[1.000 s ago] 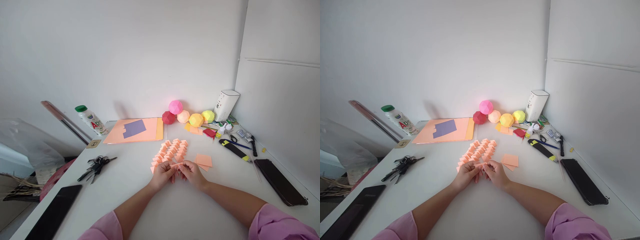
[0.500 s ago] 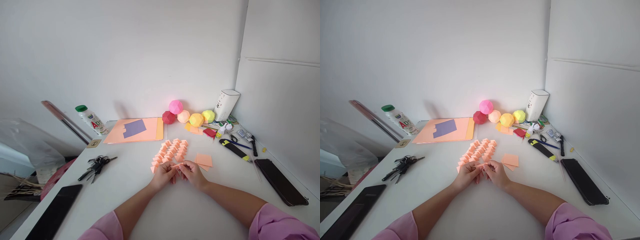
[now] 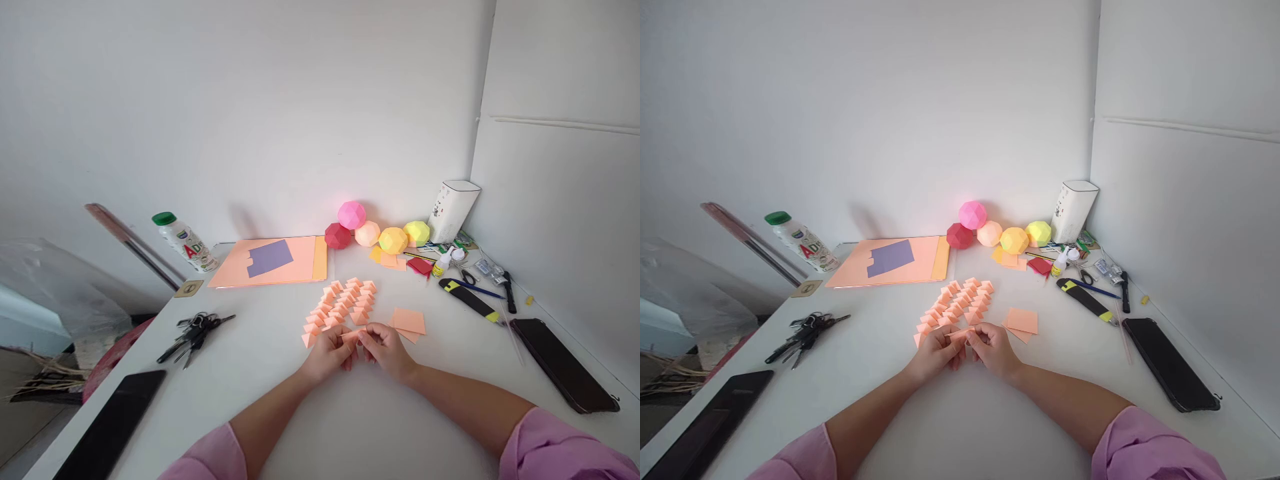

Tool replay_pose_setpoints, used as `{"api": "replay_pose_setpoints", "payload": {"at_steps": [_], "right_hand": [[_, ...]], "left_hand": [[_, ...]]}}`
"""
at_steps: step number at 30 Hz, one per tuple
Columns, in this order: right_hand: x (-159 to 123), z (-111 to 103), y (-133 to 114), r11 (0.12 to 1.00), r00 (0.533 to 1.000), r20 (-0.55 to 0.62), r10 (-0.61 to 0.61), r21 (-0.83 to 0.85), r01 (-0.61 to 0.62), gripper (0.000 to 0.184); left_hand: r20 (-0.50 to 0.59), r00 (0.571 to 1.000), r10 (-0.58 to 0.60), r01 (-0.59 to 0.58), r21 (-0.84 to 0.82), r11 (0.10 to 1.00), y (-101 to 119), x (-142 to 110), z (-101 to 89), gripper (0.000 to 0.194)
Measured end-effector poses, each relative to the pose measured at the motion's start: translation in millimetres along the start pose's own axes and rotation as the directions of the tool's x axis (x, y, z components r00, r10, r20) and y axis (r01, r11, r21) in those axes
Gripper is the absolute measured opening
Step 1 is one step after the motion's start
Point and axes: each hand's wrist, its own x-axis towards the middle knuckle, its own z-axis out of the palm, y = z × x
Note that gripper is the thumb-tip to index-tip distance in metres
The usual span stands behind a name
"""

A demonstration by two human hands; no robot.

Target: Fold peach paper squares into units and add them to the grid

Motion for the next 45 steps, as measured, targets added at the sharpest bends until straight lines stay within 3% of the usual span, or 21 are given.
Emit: {"api": "replay_pose_setpoints", "payload": {"at_steps": [23, 32, 41, 45], "right_hand": [[-0.8, -0.2, -4.7, 1.000, 1.000, -0.006, 0.025, -0.015, -0.025, 0.034], [-0.6, 1.4, -0.8, 0.999, 0.995, 0.093, -0.044, 0.033, 0.042, 0.019], [-1.1, 2.6, -0.7, 0.996, 0.992, 0.128, -0.020, 0.092, 0.008, 0.005], [-1.2, 1.5, -1.0, 0.999, 0.999, 0.040, -0.008, 0.044, 0.006, 0.008]], "left_hand": [[0.035, 0.999, -0.003, 0.004, -0.010, 1.000, 4.3, -0.5, 0.1, 0.032], [0.041, 0.998, 0.042, -0.042, 0.009, 0.999, -2.9, -1.3, 0.1, 0.029], [0.041, 0.999, 0.012, -0.016, 0.085, 0.996, 1.3, -4.8, 1.8, 0.027], [0.058, 0.998, -0.004, 0.000, 0.066, 0.998, 2.4, -4.6, 0.2, 0.026]]}}
